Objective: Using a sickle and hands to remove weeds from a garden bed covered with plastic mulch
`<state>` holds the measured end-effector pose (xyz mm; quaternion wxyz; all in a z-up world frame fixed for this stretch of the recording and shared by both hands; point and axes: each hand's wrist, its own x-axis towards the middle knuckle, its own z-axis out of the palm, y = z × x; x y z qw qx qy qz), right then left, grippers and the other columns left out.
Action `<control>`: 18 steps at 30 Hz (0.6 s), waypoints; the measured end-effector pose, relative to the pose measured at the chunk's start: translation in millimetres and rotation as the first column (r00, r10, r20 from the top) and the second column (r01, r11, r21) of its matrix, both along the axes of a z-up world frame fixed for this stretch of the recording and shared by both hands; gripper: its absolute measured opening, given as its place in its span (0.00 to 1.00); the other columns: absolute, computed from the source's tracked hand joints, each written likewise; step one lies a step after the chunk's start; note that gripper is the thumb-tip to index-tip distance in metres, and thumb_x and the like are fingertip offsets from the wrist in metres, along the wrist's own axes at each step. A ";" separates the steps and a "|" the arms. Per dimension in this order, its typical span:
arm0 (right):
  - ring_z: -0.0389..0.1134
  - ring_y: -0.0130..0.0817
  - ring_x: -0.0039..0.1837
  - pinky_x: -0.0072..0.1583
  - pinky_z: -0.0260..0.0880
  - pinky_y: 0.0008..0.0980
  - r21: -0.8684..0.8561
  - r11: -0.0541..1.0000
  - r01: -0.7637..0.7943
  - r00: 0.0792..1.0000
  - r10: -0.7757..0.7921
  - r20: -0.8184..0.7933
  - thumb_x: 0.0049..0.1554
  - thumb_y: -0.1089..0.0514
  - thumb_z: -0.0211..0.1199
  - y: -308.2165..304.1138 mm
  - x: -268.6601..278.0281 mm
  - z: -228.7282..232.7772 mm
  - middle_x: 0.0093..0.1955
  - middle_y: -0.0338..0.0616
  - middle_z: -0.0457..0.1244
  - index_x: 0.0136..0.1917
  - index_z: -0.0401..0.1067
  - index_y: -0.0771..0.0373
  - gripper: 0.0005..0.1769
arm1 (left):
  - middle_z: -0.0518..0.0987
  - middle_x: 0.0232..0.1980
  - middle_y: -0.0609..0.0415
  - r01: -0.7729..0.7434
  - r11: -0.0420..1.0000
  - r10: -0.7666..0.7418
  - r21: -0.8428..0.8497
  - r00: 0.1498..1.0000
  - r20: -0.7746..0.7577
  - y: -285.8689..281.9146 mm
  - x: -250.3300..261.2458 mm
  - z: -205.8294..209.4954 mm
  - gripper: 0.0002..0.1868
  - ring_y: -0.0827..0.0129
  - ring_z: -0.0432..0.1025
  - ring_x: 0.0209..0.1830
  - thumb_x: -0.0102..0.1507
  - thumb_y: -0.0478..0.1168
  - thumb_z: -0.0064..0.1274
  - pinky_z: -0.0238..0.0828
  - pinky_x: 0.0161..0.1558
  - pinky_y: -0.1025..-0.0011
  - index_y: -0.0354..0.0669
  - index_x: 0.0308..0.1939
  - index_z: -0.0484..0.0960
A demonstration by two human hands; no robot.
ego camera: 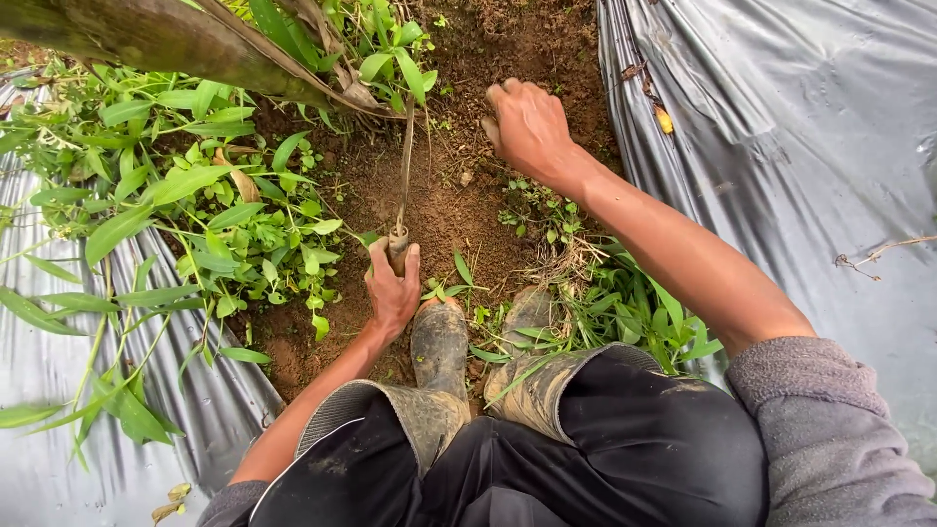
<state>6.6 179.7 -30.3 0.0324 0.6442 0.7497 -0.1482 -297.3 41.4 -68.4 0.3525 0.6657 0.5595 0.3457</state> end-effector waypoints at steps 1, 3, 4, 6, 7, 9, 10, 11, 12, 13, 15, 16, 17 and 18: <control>0.66 0.34 0.41 0.42 0.72 0.32 0.121 0.992 0.037 0.991 -0.021 -0.130 0.62 0.53 0.63 15.9 -10.4 26.7 0.45 0.46 0.64 0.54 0.68 0.62 0.13 | 0.68 0.25 0.52 0.025 0.997 -0.023 -0.072 0.999 0.027 -1.8 -5.3 3.1 0.12 0.66 0.64 0.17 0.71 0.39 0.50 0.66 0.19 0.69 0.36 0.52 0.65; 0.64 0.35 0.46 0.45 0.71 0.34 0.244 0.966 0.086 0.964 -0.018 -0.267 0.61 0.53 0.70 44.6 -27.3 54.7 0.55 0.53 0.63 0.67 0.61 0.66 0.28 | 0.61 0.24 0.66 0.045 0.990 -0.039 -0.133 0.998 0.048 -4.5 -13.2 5.1 0.10 0.78 0.58 0.15 0.73 0.42 0.46 0.60 0.14 0.81 0.44 0.50 0.63; 0.65 0.36 0.51 0.51 0.74 0.33 0.293 0.955 0.035 0.941 0.067 -0.331 0.60 0.57 0.70 55.0 -33.4 55.6 0.63 0.54 0.59 0.73 0.54 0.63 0.36 | 0.62 0.25 0.64 0.032 0.997 -0.028 -0.074 0.998 0.062 -7.5 -15.6 3.8 0.09 0.77 0.59 0.16 0.73 0.41 0.46 0.62 0.15 0.81 0.44 0.49 0.63; 0.66 0.37 0.56 0.57 0.76 0.33 0.351 0.936 -0.012 0.906 0.159 -0.393 0.59 0.60 0.71 76.6 -46.0 51.8 0.72 0.56 0.54 0.80 0.46 0.60 0.45 | 0.62 0.27 0.63 0.016 1.000 -0.016 -0.007 0.997 0.072 -10.8 -17.9 4.9 0.08 0.77 0.60 0.18 0.73 0.40 0.46 0.63 0.17 0.80 0.44 0.47 0.63; 0.57 0.50 0.70 0.70 0.65 0.40 0.280 0.960 -0.011 0.913 0.124 -0.389 0.55 0.67 0.67 88.0 -52.8 47.0 0.77 0.63 0.45 0.81 0.39 0.61 0.51 | 0.62 0.26 0.64 0.007 1.000 -0.007 -0.002 0.998 0.059 -11.1 -17.9 7.0 0.09 0.77 0.60 0.17 0.73 0.41 0.45 0.62 0.16 0.80 0.44 0.48 0.62; 0.48 0.64 0.83 0.83 0.55 0.46 0.202 0.979 -0.013 0.916 0.093 -0.390 0.50 0.73 0.64 105.0 -67.9 44.7 0.83 0.70 0.36 0.83 0.32 0.63 0.58 | 0.61 0.24 0.65 -0.009 1.000 0.009 -0.002 0.999 0.036 -14.9 -17.3 15.1 0.09 0.77 0.59 0.16 0.73 0.41 0.44 0.60 0.15 0.79 0.44 0.48 0.61; 0.55 0.51 0.65 0.62 0.60 0.39 0.334 0.942 -0.046 0.897 0.186 -0.402 0.54 0.76 0.51 114.7 -73.9 48.6 0.69 0.62 0.49 0.76 0.48 0.61 0.39 | 0.61 0.25 0.65 -0.032 0.999 0.034 -0.035 0.997 0.070 -13.5 -14.3 19.6 0.09 0.76 0.60 0.16 0.73 0.42 0.44 0.61 0.15 0.79 0.44 0.48 0.61; 0.62 0.38 0.48 0.42 0.66 0.31 0.460 0.885 -0.071 0.873 0.278 -0.400 0.58 0.79 0.39 124.5 -80.3 52.4 0.55 0.53 0.62 0.70 0.64 0.60 0.32 | 0.62 0.25 0.66 -0.054 0.996 0.061 -0.069 0.993 0.104 -11.8 -11.7 24.0 0.09 0.76 0.60 0.16 0.73 0.42 0.43 0.62 0.15 0.79 0.45 0.48 0.61; 0.62 0.38 0.48 0.42 0.66 0.31 0.460 0.884 -0.077 0.872 0.284 -0.400 0.58 0.79 0.39 129.7 -81.8 48.5 0.55 0.53 0.62 0.70 0.64 0.60 0.32 | 0.62 0.25 0.66 -0.061 0.996 0.068 -0.069 0.992 0.104 -7.9 -8.2 26.5 0.09 0.76 0.60 0.16 0.73 0.42 0.43 0.62 0.15 0.79 0.45 0.48 0.61; 0.61 0.35 0.44 0.41 0.63 0.30 0.373 0.925 0.072 0.829 0.152 -0.538 0.62 0.68 0.36 134.7 -84.4 44.3 0.48 0.48 0.63 0.54 0.66 0.59 0.18 | 0.63 0.25 0.65 -0.066 0.996 0.071 -0.062 0.994 0.086 -3.9 -5.7 28.8 0.09 0.76 0.61 0.16 0.73 0.43 0.43 0.64 0.16 0.79 0.44 0.49 0.61; 0.60 0.32 0.41 0.40 0.60 0.30 0.252 0.952 0.174 0.757 0.034 -0.652 0.65 0.57 0.34 136.0 -87.3 35.0 0.41 0.43 0.63 0.38 0.69 0.57 0.24 | 0.64 0.25 0.65 -0.106 0.992 0.111 -0.067 0.991 0.071 -3.3 3.1 32.6 0.09 0.76 0.62 0.16 0.73 0.44 0.42 0.66 0.16 0.79 0.43 0.50 0.62; 0.60 0.25 0.35 0.34 0.63 0.24 0.219 0.954 0.206 0.727 0.000 -0.687 0.66 0.63 0.35 135.7 -86.1 30.7 0.36 0.38 0.61 0.38 0.68 0.58 0.22 | 0.61 0.25 0.66 -0.096 0.994 0.100 -0.056 0.992 0.078 -0.4 7.5 33.9 0.09 0.77 0.59 0.16 0.73 0.45 0.41 0.62 0.16 0.79 0.45 0.48 0.63; 0.61 0.18 0.29 0.28 0.65 0.18 0.184 0.954 0.237 0.695 -0.034 -0.718 0.66 0.69 0.36 135.6 -84.3 26.5 0.32 0.33 0.60 0.38 0.66 0.60 0.21 | 0.58 0.25 0.67 -0.085 0.995 0.089 -0.045 0.992 0.084 2.8 12.2 35.1 0.09 0.78 0.55 0.16 0.74 0.46 0.41 0.58 0.16 0.79 0.46 0.46 0.64; 0.61 0.18 0.29 0.28 0.65 0.18 0.177 0.959 0.219 0.692 -0.025 -0.721 0.66 0.69 0.36 131.1 -87.6 29.1 0.32 0.33 0.60 0.38 0.66 0.60 0.21 | 0.58 0.25 0.67 -0.105 0.993 0.109 -0.050 0.991 0.079 2.4 13.7 37.4 0.09 0.78 0.55 0.16 0.74 0.46 0.41 0.58 0.16 0.79 0.46 0.46 0.64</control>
